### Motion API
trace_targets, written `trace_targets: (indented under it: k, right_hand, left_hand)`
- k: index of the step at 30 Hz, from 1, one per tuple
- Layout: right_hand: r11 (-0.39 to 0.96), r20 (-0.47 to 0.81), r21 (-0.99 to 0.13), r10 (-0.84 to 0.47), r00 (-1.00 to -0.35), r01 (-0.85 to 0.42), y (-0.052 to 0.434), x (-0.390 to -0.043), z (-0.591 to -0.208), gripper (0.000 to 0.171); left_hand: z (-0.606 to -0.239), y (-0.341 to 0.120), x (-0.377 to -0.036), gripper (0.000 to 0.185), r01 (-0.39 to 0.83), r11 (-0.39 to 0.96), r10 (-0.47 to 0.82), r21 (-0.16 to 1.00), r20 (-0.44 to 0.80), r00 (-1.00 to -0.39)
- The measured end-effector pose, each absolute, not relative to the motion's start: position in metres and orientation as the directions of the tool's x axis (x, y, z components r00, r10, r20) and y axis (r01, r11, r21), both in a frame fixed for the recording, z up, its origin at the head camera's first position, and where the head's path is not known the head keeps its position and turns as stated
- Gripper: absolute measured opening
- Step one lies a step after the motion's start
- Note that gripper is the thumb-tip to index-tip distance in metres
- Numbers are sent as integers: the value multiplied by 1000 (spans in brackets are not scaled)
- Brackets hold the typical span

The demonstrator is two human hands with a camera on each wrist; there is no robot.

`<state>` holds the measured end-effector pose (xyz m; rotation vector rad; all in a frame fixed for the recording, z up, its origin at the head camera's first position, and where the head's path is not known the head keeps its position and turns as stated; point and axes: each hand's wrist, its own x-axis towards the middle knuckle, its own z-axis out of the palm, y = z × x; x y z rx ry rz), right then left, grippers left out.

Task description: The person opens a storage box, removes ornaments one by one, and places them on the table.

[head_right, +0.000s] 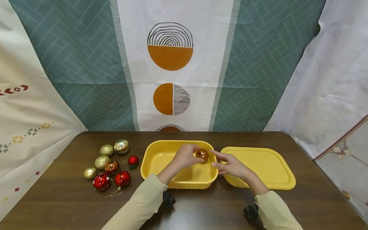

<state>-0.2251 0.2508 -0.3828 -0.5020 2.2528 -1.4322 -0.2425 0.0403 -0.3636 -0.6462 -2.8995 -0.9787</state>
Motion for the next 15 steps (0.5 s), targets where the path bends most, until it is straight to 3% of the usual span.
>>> trace_targets:
  k: [9, 15]
  right_hand:
    - [397, -157, -915, -521, -839, -74, 251, -225, -381, 65]
    - [369, -142, -926, -545, -827, -84, 252, -224, -379, 65]
  left_hand:
    - [-366, 57, -240, 34, 357, 782, 339, 510, 132, -931]
    - [-369, 61, -239, 21, 343, 817, 319, 463, 133, -938]
